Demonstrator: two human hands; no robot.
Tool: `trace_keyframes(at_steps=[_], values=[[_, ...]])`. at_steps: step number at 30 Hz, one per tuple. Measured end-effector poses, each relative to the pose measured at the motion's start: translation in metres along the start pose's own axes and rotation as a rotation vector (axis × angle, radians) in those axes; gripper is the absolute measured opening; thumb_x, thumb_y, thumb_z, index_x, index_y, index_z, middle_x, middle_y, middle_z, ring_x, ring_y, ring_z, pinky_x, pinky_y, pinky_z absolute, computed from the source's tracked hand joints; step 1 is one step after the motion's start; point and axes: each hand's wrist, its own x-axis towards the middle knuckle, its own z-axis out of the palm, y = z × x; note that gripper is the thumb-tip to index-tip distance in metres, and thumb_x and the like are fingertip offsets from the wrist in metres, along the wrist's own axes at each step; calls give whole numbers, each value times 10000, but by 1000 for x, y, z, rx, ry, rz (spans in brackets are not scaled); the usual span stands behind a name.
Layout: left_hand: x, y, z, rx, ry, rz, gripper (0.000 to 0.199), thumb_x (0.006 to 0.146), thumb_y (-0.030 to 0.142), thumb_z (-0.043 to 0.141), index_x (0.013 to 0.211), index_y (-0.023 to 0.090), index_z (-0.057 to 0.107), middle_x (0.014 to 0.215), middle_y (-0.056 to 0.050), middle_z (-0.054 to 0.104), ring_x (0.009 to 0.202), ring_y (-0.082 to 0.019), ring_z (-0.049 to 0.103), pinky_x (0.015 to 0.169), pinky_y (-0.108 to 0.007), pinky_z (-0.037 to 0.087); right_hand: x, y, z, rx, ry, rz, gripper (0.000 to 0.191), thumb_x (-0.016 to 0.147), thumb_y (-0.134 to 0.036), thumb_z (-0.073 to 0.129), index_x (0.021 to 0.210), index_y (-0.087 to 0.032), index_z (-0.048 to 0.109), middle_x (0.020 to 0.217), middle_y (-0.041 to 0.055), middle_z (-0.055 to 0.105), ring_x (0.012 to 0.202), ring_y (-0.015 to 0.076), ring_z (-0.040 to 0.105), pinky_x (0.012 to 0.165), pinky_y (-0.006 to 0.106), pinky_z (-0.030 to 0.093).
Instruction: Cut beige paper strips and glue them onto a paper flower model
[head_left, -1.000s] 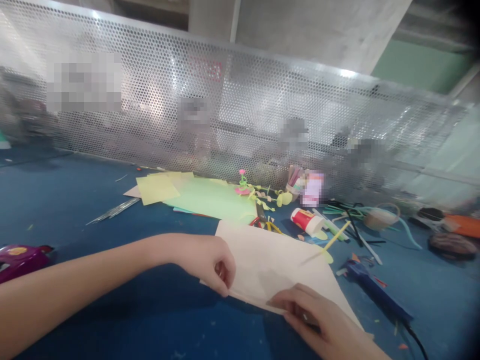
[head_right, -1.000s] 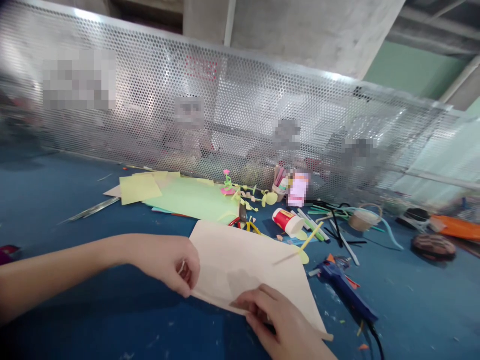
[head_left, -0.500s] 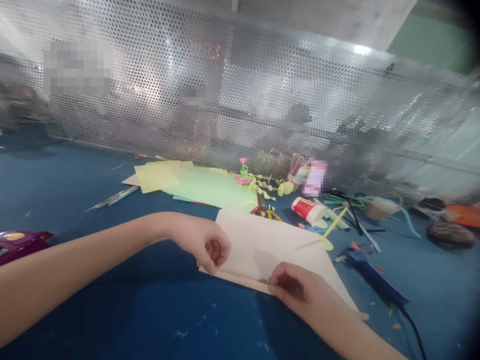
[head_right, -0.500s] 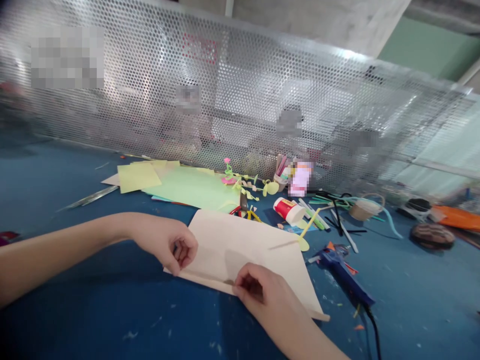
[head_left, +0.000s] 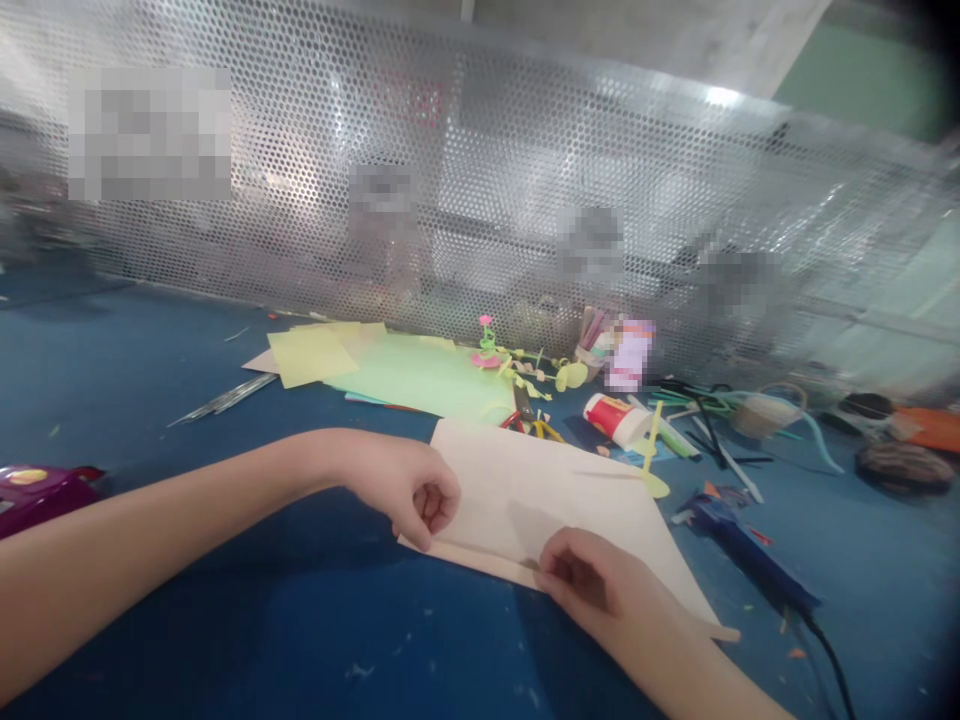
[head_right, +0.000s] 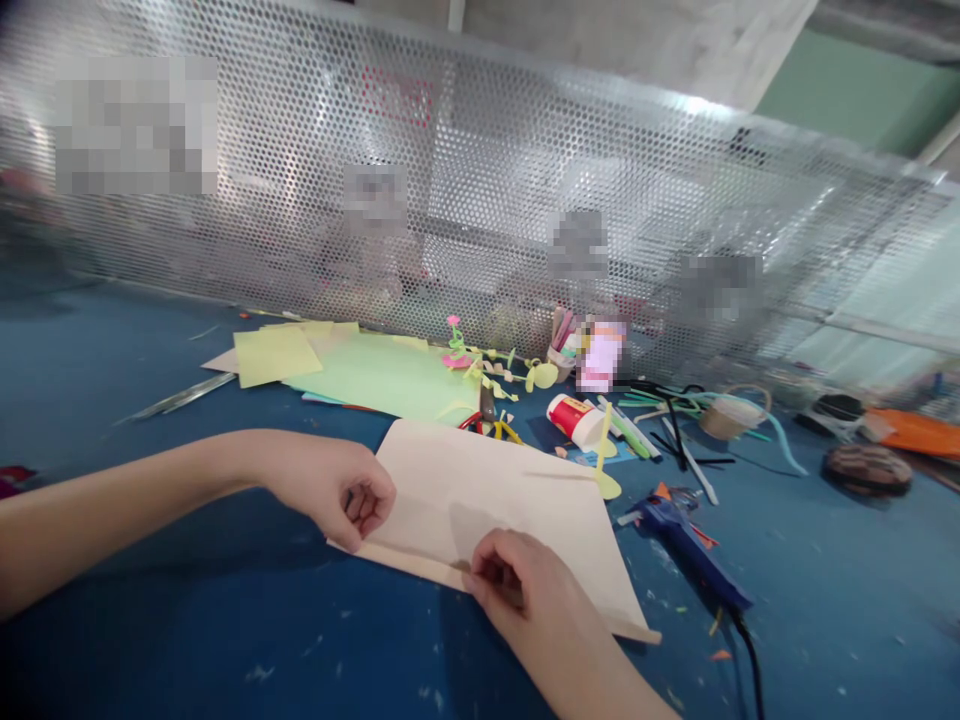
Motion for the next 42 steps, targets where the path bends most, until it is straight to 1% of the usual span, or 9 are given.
trace_keyframes(at_steps=[4, 8, 11, 14, 16, 21, 27, 31, 42], values=[[-3, 6, 2, 122, 47, -3, 94, 667, 179, 600, 758, 176, 576, 660, 19, 579, 608, -120, 551, 538, -202, 409, 1, 2, 2, 4, 38, -3, 37, 794, -176, 513, 778, -204, 532, 755, 2, 526, 683, 127, 541, 611, 211, 463], [-8, 16, 6, 274, 106, 29, 119, 683, 172, 586, 801, 189, 580, 715, 16, 538, 624, -121, 505, 537, -203, 372, -3, -1, 1, -48, 26, -78, 151, 835, -140, 459, 932, -229, 533, 832, 14, 514, 721, 126, 549, 634, 212, 482], [-10, 24, 10, 398, 172, 118, 328, 692, 112, 551, 990, 242, 592, 826, -3, 494, 709, -144, 496, 595, -222, 362, -7, 0, 1, -200, 31, -240, 260, 878, -143, 413, 1037, -279, 567, 914, 36, 516, 814, 147, 553, 725, 270, 477], [-9, 29, 16, 443, 138, 252, 610, 650, -40, 447, 1132, 309, 580, 880, -19, 461, 811, -160, 488, 673, -220, 365, -8, 5, 2, -341, 62, -414, 345, 883, -123, 409, 1104, -324, 581, 910, 46, 534, 843, 163, 544, 734, 293, 461], [-7, 30, 19, 423, 105, 288, 686, 616, -79, 407, 1151, 310, 589, 889, -28, 456, 843, -162, 485, 702, -211, 368, -8, 9, 3, -392, 86, -490, 385, 881, -117, 420, 1168, -333, 557, 894, 49, 556, 830, 163, 540, 723, 290, 454], [-4, 26, 22, 335, 105, 248, 661, 632, -26, 434, 1184, 307, 577, 906, -26, 478, 796, -149, 499, 687, -199, 389, -7, 10, 2, -472, 91, -562, 403, 890, -140, 428, 1241, -321, 507, 887, 46, 596, 824, 159, 547, 726, 281, 453], [-1, 21, 23, 301, 144, 241, 422, 772, 137, 498, 1139, 309, 614, 826, -14, 475, 727, -130, 512, 691, -198, 398, -6, 9, 1, -522, 91, -591, 408, 885, -137, 412, 1244, -308, 505, 867, 47, 612, 801, 163, 554, 700, 273, 461], [0, 21, 24, 304, 130, 248, 420, 779, 140, 511, 1156, 301, 602, 829, -20, 495, 746, -135, 516, 688, -195, 401, -6, 7, 1, -531, 113, -636, 387, 877, -129, 428, 1216, -287, 526, 851, 42, 623, 768, 167, 549, 701, 293, 456], [-1, 20, 16, 279, 135, 235, 287, 745, 200, 641, 1024, 250, 686, 744, -1, 513, 662, -105, 503, 578, -173, 374, -10, 3, -3, -527, 55, -559, 357, 862, -126, 436, 1148, -288, 573, 876, 48, 602, 785, 167, 552, 720, 307, 461]])
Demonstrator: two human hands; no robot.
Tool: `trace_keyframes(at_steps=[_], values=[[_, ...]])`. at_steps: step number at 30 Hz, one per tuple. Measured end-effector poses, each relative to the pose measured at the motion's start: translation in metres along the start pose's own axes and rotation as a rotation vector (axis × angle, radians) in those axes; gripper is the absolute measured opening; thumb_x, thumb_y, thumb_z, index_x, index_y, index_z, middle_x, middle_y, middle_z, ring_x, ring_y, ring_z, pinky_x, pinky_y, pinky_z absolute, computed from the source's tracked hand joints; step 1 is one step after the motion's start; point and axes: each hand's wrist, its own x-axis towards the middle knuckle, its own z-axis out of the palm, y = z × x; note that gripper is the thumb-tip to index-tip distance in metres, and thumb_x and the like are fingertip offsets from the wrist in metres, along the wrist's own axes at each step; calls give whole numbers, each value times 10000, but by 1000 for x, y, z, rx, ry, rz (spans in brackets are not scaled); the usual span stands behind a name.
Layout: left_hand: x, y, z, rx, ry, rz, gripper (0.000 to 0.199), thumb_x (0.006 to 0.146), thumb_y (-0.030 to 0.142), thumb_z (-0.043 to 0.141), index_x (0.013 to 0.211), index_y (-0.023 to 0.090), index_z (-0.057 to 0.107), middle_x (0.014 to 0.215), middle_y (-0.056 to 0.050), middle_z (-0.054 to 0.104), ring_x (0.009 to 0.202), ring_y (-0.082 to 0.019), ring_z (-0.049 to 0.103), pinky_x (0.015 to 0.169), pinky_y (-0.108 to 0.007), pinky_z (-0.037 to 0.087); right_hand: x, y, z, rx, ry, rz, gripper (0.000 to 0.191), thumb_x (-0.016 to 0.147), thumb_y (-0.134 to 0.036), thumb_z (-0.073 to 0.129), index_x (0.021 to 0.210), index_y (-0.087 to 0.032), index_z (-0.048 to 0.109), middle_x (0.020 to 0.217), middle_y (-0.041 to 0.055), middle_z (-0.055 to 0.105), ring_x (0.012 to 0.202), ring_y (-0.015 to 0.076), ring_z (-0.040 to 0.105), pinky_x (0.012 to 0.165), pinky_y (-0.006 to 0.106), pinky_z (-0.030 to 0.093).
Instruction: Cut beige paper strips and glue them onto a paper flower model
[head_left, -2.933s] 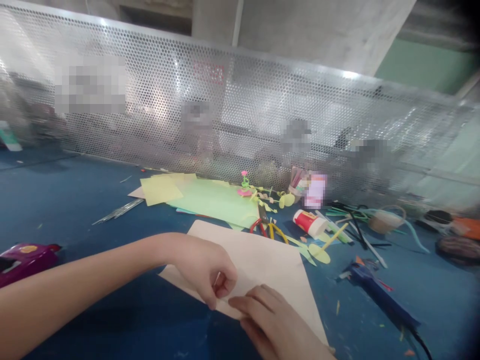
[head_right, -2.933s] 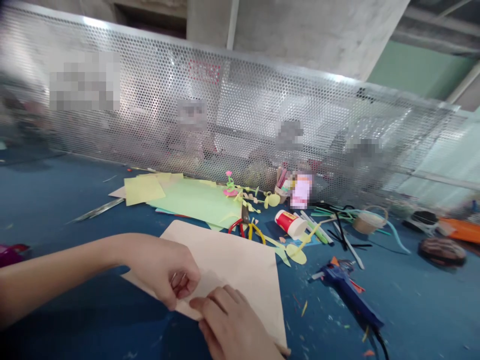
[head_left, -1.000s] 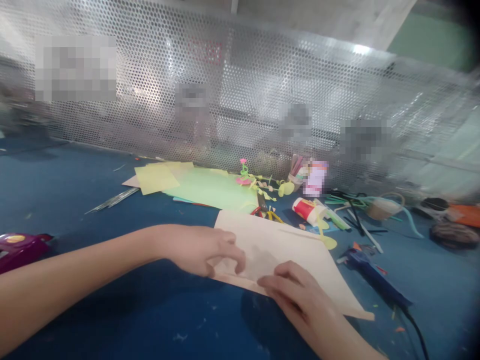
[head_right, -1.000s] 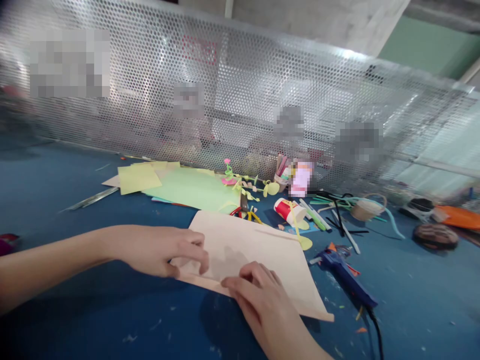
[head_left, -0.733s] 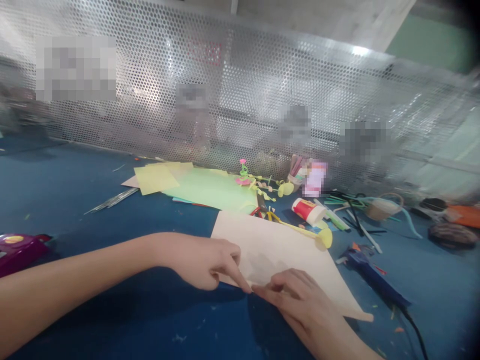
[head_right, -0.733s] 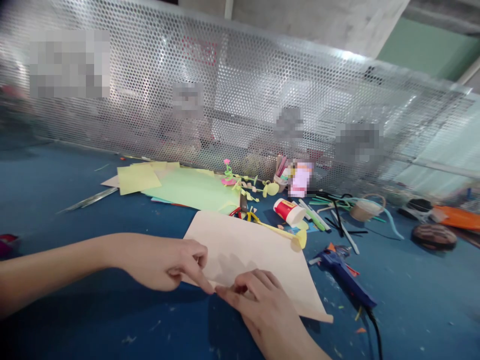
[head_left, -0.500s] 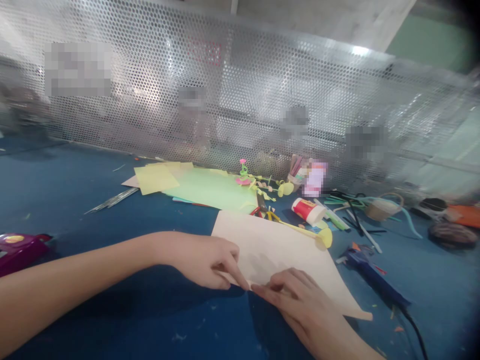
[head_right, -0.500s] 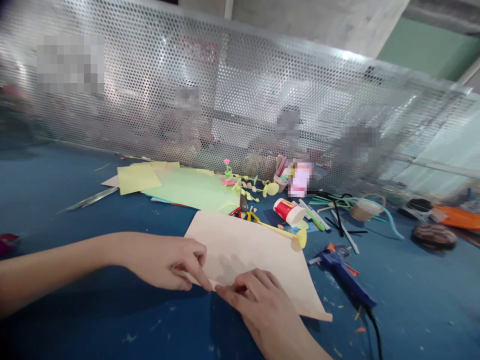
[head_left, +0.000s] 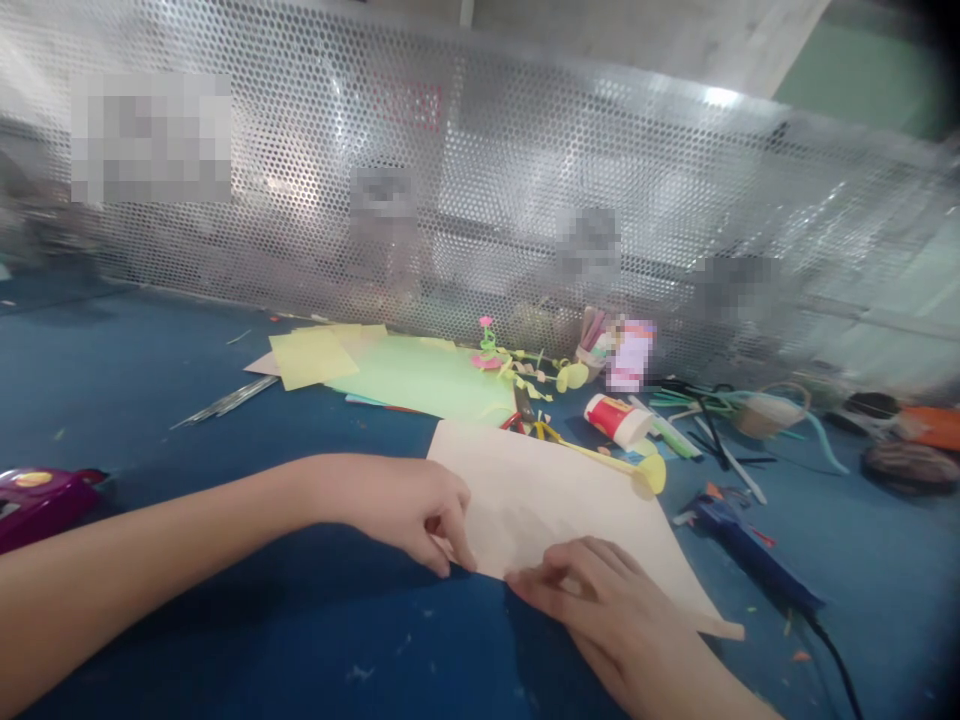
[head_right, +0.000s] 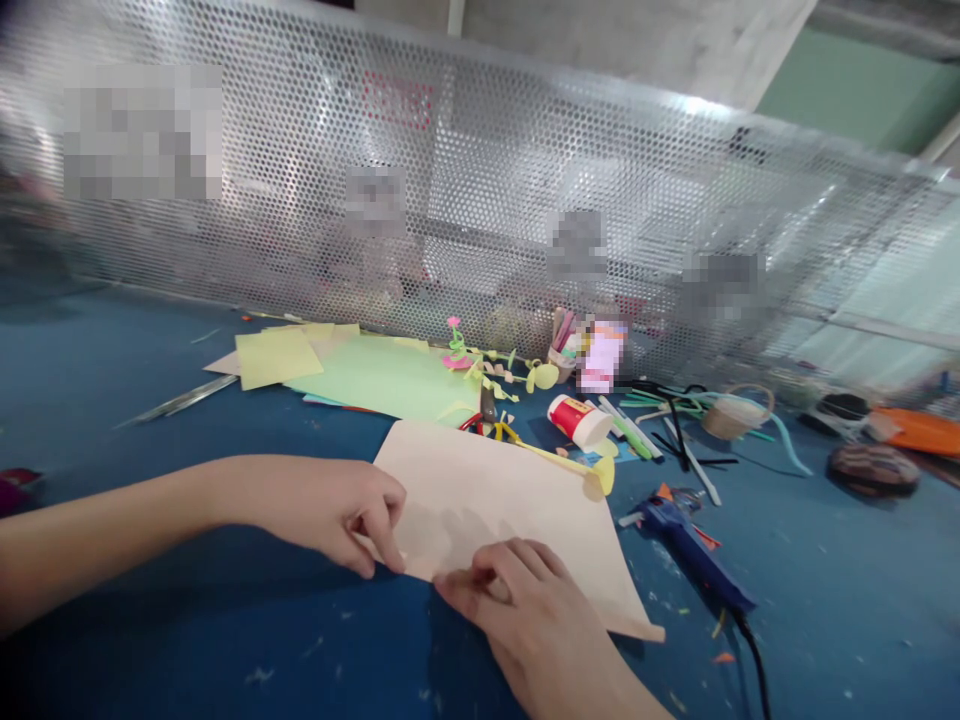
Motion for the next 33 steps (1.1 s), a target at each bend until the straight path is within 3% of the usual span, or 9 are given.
trace_keyframes(at_steps=[10, 16, 26, 33], values=[[-4, -17, -11, -55, -67, -29, 222, 710, 196, 670, 924, 221, 726, 836, -4, 613, 666, -83, 545, 561, -154, 384, -15, 7, -9, -31, -117, -1, 435, 815, -82, 446, 1194, -275, 537, 1048, 82, 608, 913, 210, 565, 775, 369, 486], [-11, -17, -22, 5, -122, -97, 215, 700, 255, 676, 908, 244, 731, 903, -7, 612, 727, -109, 563, 590, -179, 392, -35, 16, -14, -18, -116, 70, 529, 786, -99, 498, 1259, -336, 478, 1132, 43, 599, 1032, 207, 557, 858, 371, 487], [-12, -2, -31, 93, -166, -279, 194, 662, 240, 658, 835, 240, 746, 956, -12, 619, 705, -115, 538, 542, -182, 359, -88, 42, -16, -88, -79, 172, 430, 834, -191, 480, 1228, -358, 520, 1200, 34, 584, 1107, 216, 549, 851, 332, 519], [-7, 5, -33, 91, -150, -307, 197, 651, 224, 651, 819, 254, 750, 955, -18, 600, 749, -130, 555, 569, -190, 371, -135, 63, -16, -244, -76, 224, 466, 820, -225, 484, 1256, -390, 489, 1280, 20, 526, 1143, 246, 525, 854, 374, 514]])
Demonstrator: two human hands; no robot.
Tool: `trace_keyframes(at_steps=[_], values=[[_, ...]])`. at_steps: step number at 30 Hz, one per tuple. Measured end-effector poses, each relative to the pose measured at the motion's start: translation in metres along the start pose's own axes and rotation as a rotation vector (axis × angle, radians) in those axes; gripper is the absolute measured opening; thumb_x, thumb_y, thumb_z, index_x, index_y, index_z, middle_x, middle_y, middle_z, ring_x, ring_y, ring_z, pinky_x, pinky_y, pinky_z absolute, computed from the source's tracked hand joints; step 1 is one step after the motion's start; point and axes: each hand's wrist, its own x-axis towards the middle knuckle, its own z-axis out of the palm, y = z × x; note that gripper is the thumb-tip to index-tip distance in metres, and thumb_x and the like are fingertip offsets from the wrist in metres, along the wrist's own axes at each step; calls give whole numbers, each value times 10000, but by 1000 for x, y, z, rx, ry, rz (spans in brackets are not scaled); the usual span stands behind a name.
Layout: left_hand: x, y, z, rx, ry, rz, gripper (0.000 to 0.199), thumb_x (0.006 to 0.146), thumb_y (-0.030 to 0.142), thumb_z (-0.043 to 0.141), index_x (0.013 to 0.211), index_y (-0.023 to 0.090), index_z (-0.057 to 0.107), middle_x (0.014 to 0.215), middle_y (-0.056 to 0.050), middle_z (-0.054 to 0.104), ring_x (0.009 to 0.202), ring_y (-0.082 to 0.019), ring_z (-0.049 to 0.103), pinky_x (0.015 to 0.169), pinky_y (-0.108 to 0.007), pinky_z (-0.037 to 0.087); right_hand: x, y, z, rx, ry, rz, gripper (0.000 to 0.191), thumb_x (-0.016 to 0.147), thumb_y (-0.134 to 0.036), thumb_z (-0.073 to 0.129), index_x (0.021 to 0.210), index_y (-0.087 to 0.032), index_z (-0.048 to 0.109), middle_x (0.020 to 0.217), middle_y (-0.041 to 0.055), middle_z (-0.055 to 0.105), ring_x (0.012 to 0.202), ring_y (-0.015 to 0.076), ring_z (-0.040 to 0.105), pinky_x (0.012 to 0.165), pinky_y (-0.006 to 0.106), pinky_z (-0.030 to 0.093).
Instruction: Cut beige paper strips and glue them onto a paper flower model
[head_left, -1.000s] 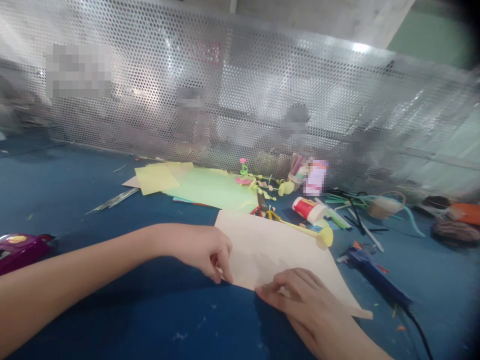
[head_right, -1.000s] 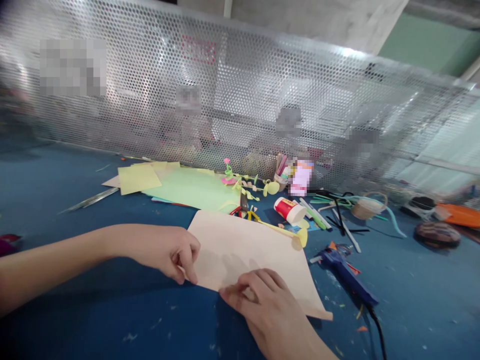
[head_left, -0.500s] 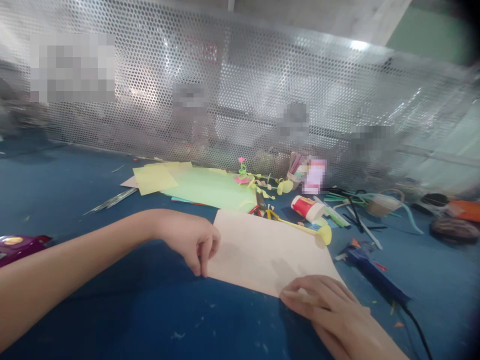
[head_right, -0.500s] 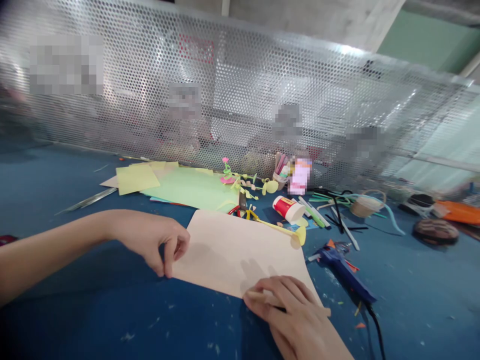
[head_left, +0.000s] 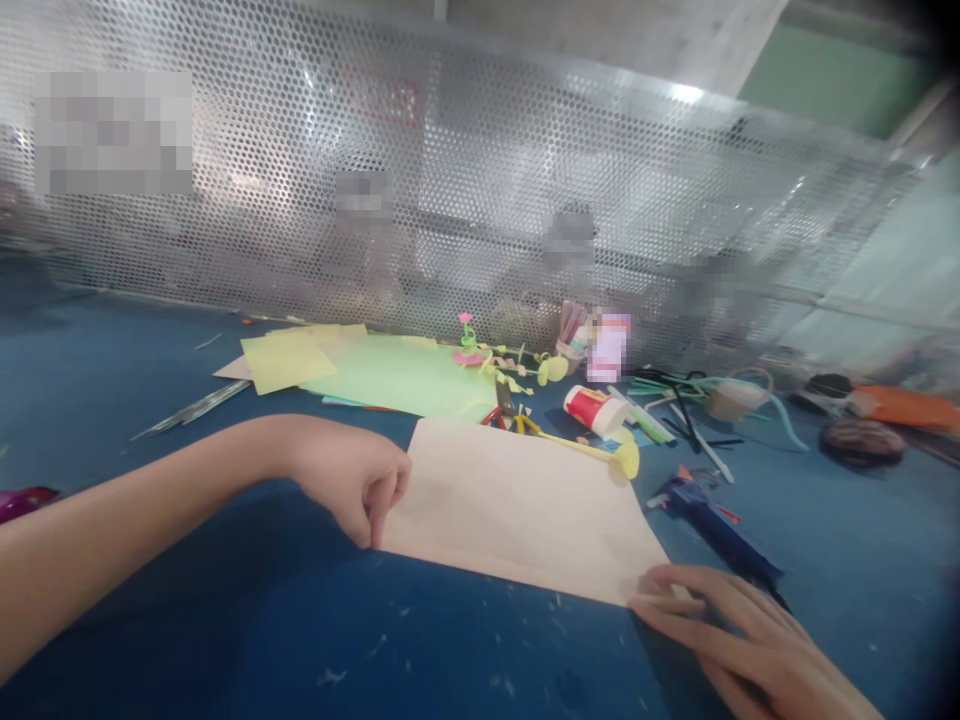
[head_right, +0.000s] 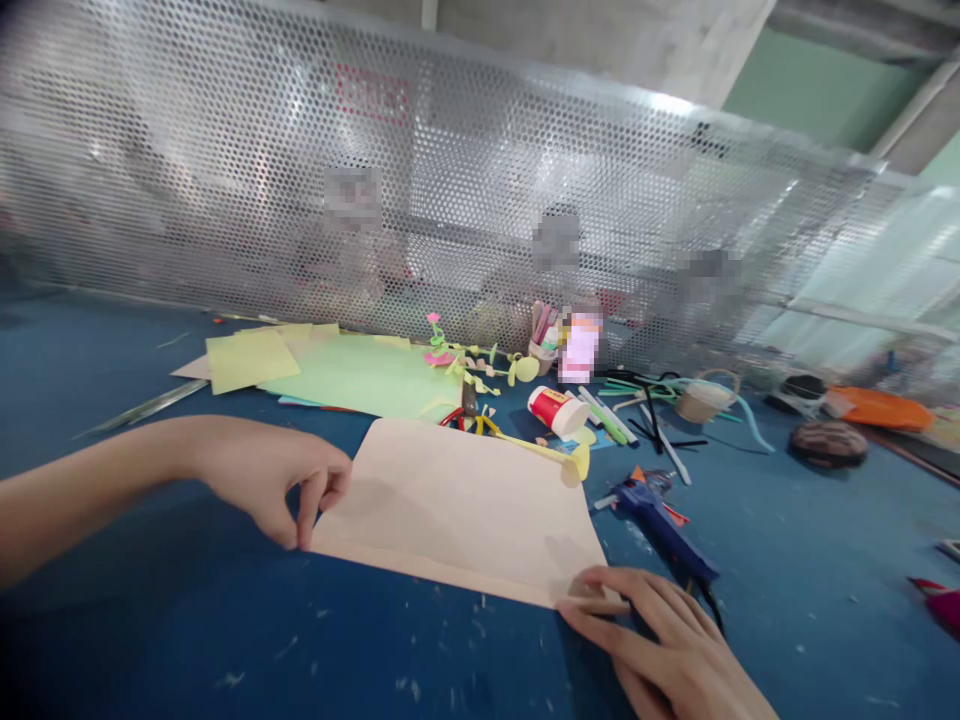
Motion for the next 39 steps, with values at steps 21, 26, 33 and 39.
trace_keyframes(at_steps=[21, 26, 33, 39], values=[[6, -7, 3, -41, -5, 150, 161, 708, 295, 638, 803, 214, 741, 876, -38, 625, 732, -138, 566, 594, -185, 411, 12, -5, -17, 117, 182, 378, 321, 816, -429, 509, 1094, -296, 597, 1092, 41, 649, 945, 232, 639, 787, 346, 540], [4, -11, 3, -66, -3, 167, 165, 684, 314, 670, 787, 204, 740, 884, -51, 643, 744, -153, 583, 592, -193, 417, 69, -52, -26, 302, 2, 213, 342, 821, -367, 534, 1152, -282, 554, 1101, 54, 637, 1005, 220, 599, 867, 360, 488], [-7, -35, -13, -343, 27, 107, 267, 758, 423, 600, 932, 242, 688, 954, -35, 675, 872, -176, 606, 756, -239, 455, 101, -72, -38, 595, -180, 173, 88, 812, -188, 500, 785, -213, 580, 805, 22, 607, 742, 136, 593, 678, 228, 493], [-6, -52, -22, -888, 379, 120, 475, 843, 552, 394, 1098, 215, 611, 1118, -91, 636, 1079, -217, 551, 910, -307, 416, 99, -56, -92, 739, -8, 230, 98, 852, -317, 482, 851, -247, 552, 895, 20, 608, 849, 144, 592, 735, 192, 497]])
